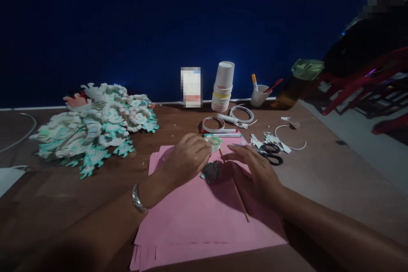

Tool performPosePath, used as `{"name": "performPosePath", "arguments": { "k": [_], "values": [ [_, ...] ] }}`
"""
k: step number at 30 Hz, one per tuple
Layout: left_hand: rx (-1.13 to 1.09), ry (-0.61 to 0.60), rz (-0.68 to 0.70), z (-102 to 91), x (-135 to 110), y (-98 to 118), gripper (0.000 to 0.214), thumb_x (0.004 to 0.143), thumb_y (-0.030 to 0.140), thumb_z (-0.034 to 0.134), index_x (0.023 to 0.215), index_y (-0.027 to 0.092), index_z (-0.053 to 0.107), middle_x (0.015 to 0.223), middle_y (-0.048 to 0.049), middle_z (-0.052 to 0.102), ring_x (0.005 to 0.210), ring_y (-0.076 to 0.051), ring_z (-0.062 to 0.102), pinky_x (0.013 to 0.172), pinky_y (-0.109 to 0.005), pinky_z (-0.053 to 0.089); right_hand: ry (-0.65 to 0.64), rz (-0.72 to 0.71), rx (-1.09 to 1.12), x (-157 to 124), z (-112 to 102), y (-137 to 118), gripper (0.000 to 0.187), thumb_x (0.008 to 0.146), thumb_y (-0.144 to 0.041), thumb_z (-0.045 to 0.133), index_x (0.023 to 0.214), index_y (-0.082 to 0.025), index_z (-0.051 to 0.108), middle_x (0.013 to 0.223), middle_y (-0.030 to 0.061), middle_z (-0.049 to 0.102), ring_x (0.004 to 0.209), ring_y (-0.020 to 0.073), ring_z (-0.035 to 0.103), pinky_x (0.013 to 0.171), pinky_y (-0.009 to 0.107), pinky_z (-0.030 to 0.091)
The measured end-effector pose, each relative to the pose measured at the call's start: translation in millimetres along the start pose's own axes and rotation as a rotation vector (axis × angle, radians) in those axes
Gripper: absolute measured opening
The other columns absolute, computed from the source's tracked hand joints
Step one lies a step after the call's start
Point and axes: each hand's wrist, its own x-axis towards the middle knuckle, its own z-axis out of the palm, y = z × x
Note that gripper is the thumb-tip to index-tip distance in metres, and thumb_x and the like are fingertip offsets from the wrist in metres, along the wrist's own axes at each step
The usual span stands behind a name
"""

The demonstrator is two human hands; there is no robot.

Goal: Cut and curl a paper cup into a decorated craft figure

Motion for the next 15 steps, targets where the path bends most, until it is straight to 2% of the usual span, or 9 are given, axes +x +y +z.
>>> {"name": "performPosePath", "arguments": {
  "k": [5,9,12,15],
  "values": [
    [-0.316,0.198,-0.236,-2.1,2,8,0.01,0.091,0.017,0.059,0.092,0.019,0.069,0.094,-0.0037,0.073,0.089,-0.019,0.065,0.085,-0.037,0.049,0.033,-0.089,-0.129,3,-5,-1,0.06,0.093,-0.005,0.053,0.149,-0.019,0.035,0.116,0.011,0.073,0.103,0.0259,0.066,0.086,0.042,0.054],
    [-0.518,0.214,-0.412,-0.6,4,9,0.01,0.084,0.013,0.061,0.082,0.019,0.068,0.087,-0.0012,0.071,0.082,-0.016,0.065,0.079,-0.031,0.052,-0.001,-0.235,-0.313,1,-11,2,0.065,0.092,-0.004,0.053,0.154,-0.014,0.032,0.123,0.0126,0.071,0.111,0.0254,0.065,0.089,0.04,0.052],
    [-0.522,0.205,-0.42,-2.7,4,9,0.009,0.081,0.012,0.059,0.081,0.018,0.066,0.085,-0.0009,0.069,0.081,-0.016,0.064,0.077,-0.031,0.052,-0.039,-0.362,-0.408,1,-17,4,0.064,0.094,-0.002,0.049,0.154,-0.009,0.03,0.124,0.0118,0.071,0.118,0.0237,0.063,0.095,0.039,0.048],
    [-0.51,0.193,-0.363,-7.9,4,12,0.005,0.082,0.014,0.061,0.082,0.018,0.064,0.082,-0.0012,0.067,0.078,-0.016,0.061,0.075,-0.031,0.05,-0.045,-0.443,-0.459,2,-22,5,0.056,0.096,-0.002,0.046,0.151,-0.009,0.039,0.126,0.0099,0.071,0.122,0.0219,0.062,0.099,0.038,0.047]
  ]
}}
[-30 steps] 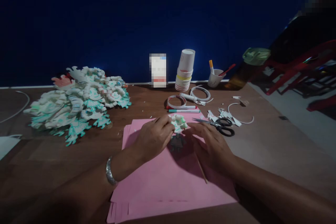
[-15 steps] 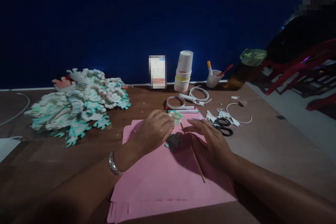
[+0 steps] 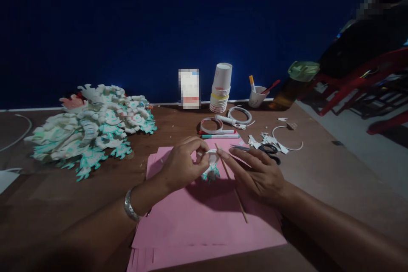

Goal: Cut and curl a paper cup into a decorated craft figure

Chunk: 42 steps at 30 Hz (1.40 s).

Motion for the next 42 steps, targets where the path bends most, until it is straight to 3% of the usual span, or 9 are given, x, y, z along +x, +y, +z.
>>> {"name": "performPosePath", "arguments": {
  "k": [6,18,22,26,30,34,42],
  "values": [
    [-0.075,-0.054,-0.044,-4.3,0,8,0.004,0.085,0.02,0.06,0.081,0.018,0.061,0.081,-0.0005,0.064,0.075,-0.015,0.059,0.073,-0.03,0.048,0.005,-0.038,0.003,-2,-2,2,0.049,0.097,-0.006,0.053,0.144,-0.019,0.051,0.129,0.0067,0.07,0.127,0.0207,0.059,0.101,0.035,0.048],
    [-0.116,-0.063,-0.044,-2.0,-1,9,0.006,0.084,0.016,0.058,0.079,0.018,0.061,0.08,-0.0012,0.064,0.074,-0.015,0.058,0.072,-0.031,0.048,-0.004,-0.11,-0.085,0,-3,2,0.038,0.094,-0.005,0.056,0.132,-0.011,0.061,0.134,0.0101,0.066,0.13,0.021,0.056,0.094,0.038,0.05],
    [-0.145,-0.073,-0.062,-3.0,0,11,0.005,0.082,0.016,0.058,0.078,0.018,0.061,0.082,-0.0013,0.066,0.077,-0.016,0.06,0.074,-0.031,0.048,-0.013,-0.123,-0.082,-2,-3,2,0.039,0.094,-0.008,0.058,0.133,-0.015,0.06,0.135,0.0082,0.066,0.132,0.0208,0.054,0.099,0.038,0.05],
    [-0.275,-0.105,-0.151,-2.5,0,11,0.008,0.084,0.019,0.055,0.079,0.018,0.062,0.083,-0.0014,0.066,0.08,-0.016,0.06,0.074,-0.031,0.049,0.002,-0.132,-0.081,0,-5,2,0.038,0.095,-0.008,0.057,0.131,-0.018,0.062,0.134,0.0053,0.067,0.132,0.0193,0.054,0.102,0.037,0.049],
    [-0.599,-0.218,-0.316,0.2,-3,6,0.012,0.091,0.028,0.053,0.086,0.019,0.059,0.079,-0.0001,0.061,0.068,-0.014,0.057,0.063,-0.028,0.049,0.047,-0.143,-0.027,6,-10,3,0.033,0.094,-0.008,0.059,0.126,-0.015,0.066,0.126,0.0073,0.071,0.126,0.0188,0.06,0.1,0.034,0.051],
    [-0.833,-0.288,-0.426,0.0,-6,6,0.014,0.091,0.033,0.056,0.09,0.018,0.058,0.08,-0.0007,0.059,0.067,-0.013,0.058,0.062,-0.026,0.049,0.067,-0.175,-0.038,7,-12,3,0.033,0.094,-0.009,0.059,0.126,-0.011,0.066,0.125,0.0101,0.072,0.125,0.0199,0.06,0.099,0.035,0.052],
    [-0.869,-0.26,-0.519,0.6,-7,16,0.027,0.086,0.042,0.068,0.084,0.017,0.06,0.07,-0.0002,0.06,0.06,-0.012,0.057,0.055,-0.023,0.043,0.065,-0.22,-0.085,2,-13,0,0.035,0.097,-0.012,0.051,0.13,-0.009,0.063,0.131,0.0112,0.068,0.132,0.0211,0.055,0.11,0.04,0.043]
  ]
}}
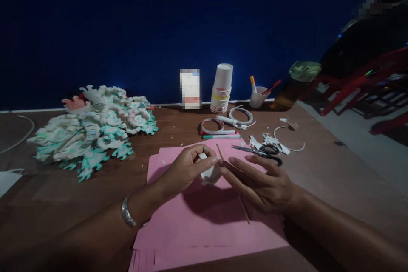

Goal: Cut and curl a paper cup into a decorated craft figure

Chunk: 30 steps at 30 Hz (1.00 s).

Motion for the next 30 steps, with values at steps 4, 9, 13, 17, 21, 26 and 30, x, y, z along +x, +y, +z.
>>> {"name": "performPosePath", "arguments": {
  "k": [4,9,13,17,21,26,30],
  "values": [
    [-0.03,0.033,0.007,0.4,1,0,0.023,0.083,0.037,0.072,0.082,0.016,0.062,0.071,-0.0007,0.062,0.064,-0.013,0.059,0.061,-0.025,0.046,-0.021,-0.014,0.004,1,-1,0,0.035,0.099,-0.015,0.049,0.131,-0.009,0.062,0.133,0.0112,0.067,0.13,0.0208,0.056,0.117,0.041,0.036],
    [-0.123,0.056,0.006,0.6,-2,2,0.021,0.083,0.035,0.073,0.081,0.015,0.064,0.077,-0.0021,0.063,0.067,-0.013,0.058,0.061,-0.024,0.045,0.003,0.039,0.071,-1,-1,5,0.036,0.094,-0.01,0.059,0.129,-0.011,0.063,0.136,0.0084,0.064,0.134,0.0228,0.053,0.119,0.042,0.035],
    [-0.276,0.045,-0.011,2.5,-3,4,0.02,0.083,0.033,0.074,0.083,0.015,0.064,0.076,-0.002,0.064,0.063,-0.01,0.055,0.059,-0.022,0.044,0.04,0.136,0.257,-4,6,8,0.043,0.093,-0.004,0.057,0.136,-0.008,0.056,0.135,0.0125,0.064,0.136,0.0255,0.051,0.112,0.045,0.042],
    [-0.353,0.119,0.035,1.5,-3,8,0.019,0.079,0.03,0.077,0.083,0.014,0.067,0.077,-0.0017,0.065,0.067,-0.009,0.057,0.064,-0.021,0.046,0.114,0.365,0.487,-4,12,2,0.06,0.092,-0.001,0.056,0.148,-0.017,0.042,0.136,0.0118,0.065,0.13,0.0246,0.054,0.104,0.046,0.047],
    [-0.325,0.163,0.084,1.4,-4,11,0.015,0.081,0.028,0.075,0.08,0.016,0.067,0.079,-0.0013,0.066,0.069,-0.011,0.06,0.066,-0.021,0.048,0.153,0.796,0.769,3,12,-5,0.053,0.093,-0.015,0.064,0.142,-0.027,0.048,0.129,0.0088,0.064,0.114,0.023,0.06,0.09,0.04,0.052],
    [-0.064,0.166,0.171,7.7,-4,9,0.011,0.082,0.026,0.073,0.076,0.018,0.068,0.085,-0.0014,0.066,0.074,-0.012,0.06,0.066,-0.023,0.049,0.132,1.013,1.135,15,14,-8,0.03,0.091,-0.033,0.071,0.12,-0.03,0.065,0.117,0.0052,0.064,0.11,0.0226,0.059,0.087,0.036,0.051],
    [0.083,0.125,0.183,11.0,-3,8,0.014,0.083,0.028,0.072,0.073,0.018,0.068,0.085,-0.0019,0.064,0.079,-0.013,0.061,0.072,-0.025,0.052,0.168,1.001,1.223,19,15,-7,0.006,0.09,-0.028,0.072,0.096,-0.028,0.072,0.103,0.0025,0.066,0.101,0.0195,0.061,0.091,0.035,0.048]
  ]
}}
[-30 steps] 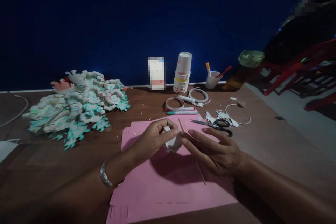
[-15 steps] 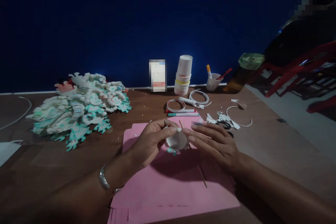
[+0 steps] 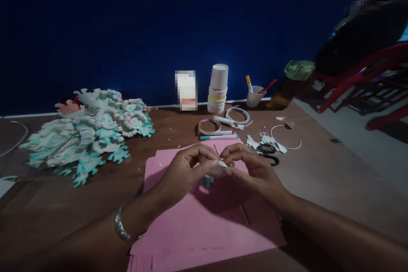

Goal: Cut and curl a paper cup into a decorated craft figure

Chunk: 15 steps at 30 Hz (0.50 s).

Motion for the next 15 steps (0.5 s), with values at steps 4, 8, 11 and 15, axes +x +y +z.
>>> {"name": "performPosePath", "arguments": {
  "k": [4,8,11,15],
  "values": [
    [-0.123,-0.138,-0.136,-1.5,-1,3,0.016,0.083,0.033,0.072,0.083,0.017,0.07,0.091,-0.0031,0.062,0.073,-0.013,0.06,0.063,-0.027,0.054,-0.018,0.026,0.032,0,-3,3,0.005,0.091,-0.023,0.07,0.088,-0.026,0.073,0.094,0.001,0.066,0.093,0.0168,0.062,0.086,0.033,0.047],
    [-0.229,-0.151,-0.189,-5.0,-1,6,0.021,0.081,0.032,0.072,0.095,0.018,0.07,0.093,-0.0038,0.061,0.073,-0.015,0.06,0.063,-0.029,0.054,-0.005,0.04,0.054,2,-7,7,0.005,0.091,-0.023,0.07,0.088,-0.026,0.072,0.093,0.0009,0.066,0.091,0.0169,0.063,0.085,0.033,0.048],
    [-0.204,-0.011,-0.161,-8.5,2,5,0.032,0.079,0.036,0.075,0.106,0.02,0.068,0.097,-0.004,0.063,0.08,-0.015,0.061,0.071,-0.027,0.052,0.038,-0.066,-0.086,3,-11,2,0.005,0.091,-0.02,0.07,0.091,-0.024,0.072,0.097,0.0029,0.066,0.093,0.0183,0.064,0.085,0.034,0.05],
    [-0.117,0.025,-0.241,-13.9,6,3,0.042,0.084,0.05,0.071,0.113,0.019,0.064,0.102,-0.006,0.066,0.089,-0.017,0.061,0.079,-0.029,0.048,0.058,-0.366,-0.452,4,-14,-5,0.014,0.09,-0.012,0.068,0.098,-0.023,0.071,0.102,0.0064,0.065,0.094,0.0201,0.061,0.08,0.036,0.049]
  ]
}}
